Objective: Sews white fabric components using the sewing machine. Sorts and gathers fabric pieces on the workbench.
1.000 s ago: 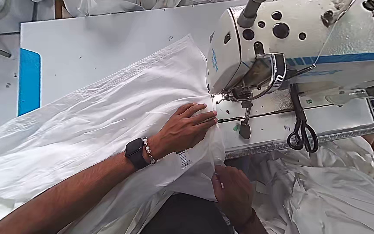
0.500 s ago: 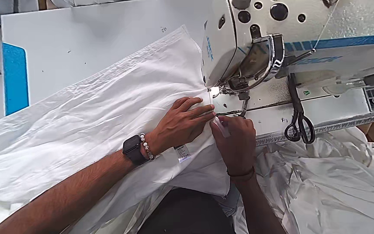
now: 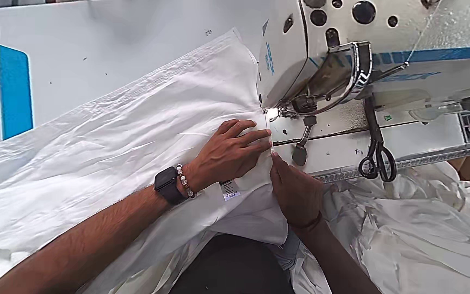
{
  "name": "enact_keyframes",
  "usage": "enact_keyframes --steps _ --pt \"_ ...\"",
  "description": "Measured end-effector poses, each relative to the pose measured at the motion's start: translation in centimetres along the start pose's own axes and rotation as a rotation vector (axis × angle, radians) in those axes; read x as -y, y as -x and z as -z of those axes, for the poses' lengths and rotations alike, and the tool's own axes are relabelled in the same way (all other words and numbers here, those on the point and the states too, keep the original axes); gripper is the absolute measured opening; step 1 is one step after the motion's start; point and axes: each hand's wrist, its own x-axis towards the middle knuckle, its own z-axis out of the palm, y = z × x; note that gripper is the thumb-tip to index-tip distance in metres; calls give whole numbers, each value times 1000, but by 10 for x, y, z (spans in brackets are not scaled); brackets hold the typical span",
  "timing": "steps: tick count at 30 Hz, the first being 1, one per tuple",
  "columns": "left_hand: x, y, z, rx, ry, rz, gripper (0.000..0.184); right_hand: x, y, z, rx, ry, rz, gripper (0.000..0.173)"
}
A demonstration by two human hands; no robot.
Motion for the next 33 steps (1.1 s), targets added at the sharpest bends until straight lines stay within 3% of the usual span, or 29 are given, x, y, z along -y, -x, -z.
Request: enact_keyframes --steps 8,16,21,30,33 --pt "0 1 0 0 -16 -27 36 -1 -5 12 153 54 27 35" --pt "10 -10 5 -4 -51 15 37 -5 -20 7 175 102 5 38" --pt "38 -22 6 -52 -84 -6 35 -4 -51 0 230 133 -15 40" --pt "98 -49 26 -49 -121 -240 30 9 -83 -12 227 143 -88 36" --pt "59 -41 47 107 -298 -87 28 10 -77 -15 208 149 -114 38"
